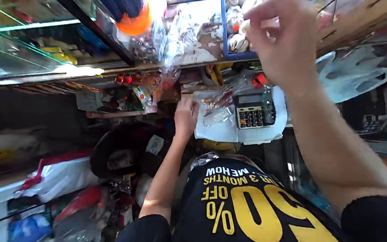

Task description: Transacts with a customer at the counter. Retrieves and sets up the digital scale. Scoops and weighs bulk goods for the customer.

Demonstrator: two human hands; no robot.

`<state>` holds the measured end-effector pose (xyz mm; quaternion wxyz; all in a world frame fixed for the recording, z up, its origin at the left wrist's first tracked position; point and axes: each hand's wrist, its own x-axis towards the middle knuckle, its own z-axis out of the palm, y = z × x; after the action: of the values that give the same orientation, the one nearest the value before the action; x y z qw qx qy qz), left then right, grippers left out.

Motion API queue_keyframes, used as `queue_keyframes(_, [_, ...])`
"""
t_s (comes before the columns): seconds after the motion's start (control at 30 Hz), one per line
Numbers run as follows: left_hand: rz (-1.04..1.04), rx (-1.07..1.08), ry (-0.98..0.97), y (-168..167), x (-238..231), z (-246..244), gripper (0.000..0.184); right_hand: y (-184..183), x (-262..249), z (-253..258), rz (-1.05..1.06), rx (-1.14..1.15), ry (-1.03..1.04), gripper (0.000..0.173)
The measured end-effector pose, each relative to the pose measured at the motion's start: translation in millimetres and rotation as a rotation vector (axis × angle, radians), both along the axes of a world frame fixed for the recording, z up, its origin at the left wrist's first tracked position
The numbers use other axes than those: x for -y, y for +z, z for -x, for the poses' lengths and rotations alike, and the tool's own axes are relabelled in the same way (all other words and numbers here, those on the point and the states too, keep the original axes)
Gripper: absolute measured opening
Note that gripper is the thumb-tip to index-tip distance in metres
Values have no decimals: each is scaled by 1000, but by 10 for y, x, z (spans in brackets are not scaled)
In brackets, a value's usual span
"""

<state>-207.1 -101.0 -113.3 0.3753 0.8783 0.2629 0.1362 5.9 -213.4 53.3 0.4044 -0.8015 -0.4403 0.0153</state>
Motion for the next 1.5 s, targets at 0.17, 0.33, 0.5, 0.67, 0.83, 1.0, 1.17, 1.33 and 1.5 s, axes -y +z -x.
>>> queue_keyframes(0.17, [-127,-253,-156,-878,492,-68,23,-913,1374,664,163,-302,29,23])
queue_keyframes(0.33, [-176,-530,-284,-797,539,-451,34,-1235,2169,969,135,-483,-143,26])
queue_keyframes(0.5, [-204,-608,-346,-719,518,-484,33,-1266,2404,1093,117,-538,-197,28])
queue_keyframes(0.67, [64,-597,-334,-462,260,-259,20,-1287,2411,1144,110,-510,-121,29])
queue_keyframes(0.83, [164,-425,-232,-449,-98,363,20,-1312,2428,1153,138,-475,-66,29])
queue_keyframes(1.0, [241,70,27,-825,-59,674,22,-1300,2494,1144,219,-457,-78,30])
queue_keyframes(1.17, [329,110,104,-1059,119,313,30,-1265,2537,1160,239,-435,-74,32])
queue_keyframes(1.33, [360,340,352,-1345,272,-61,36,-1235,2622,1235,290,-409,-101,34])
queue_keyframes(1.5, [214,338,413,-1499,314,-93,27,-1224,2693,1286,305,-419,-143,33])
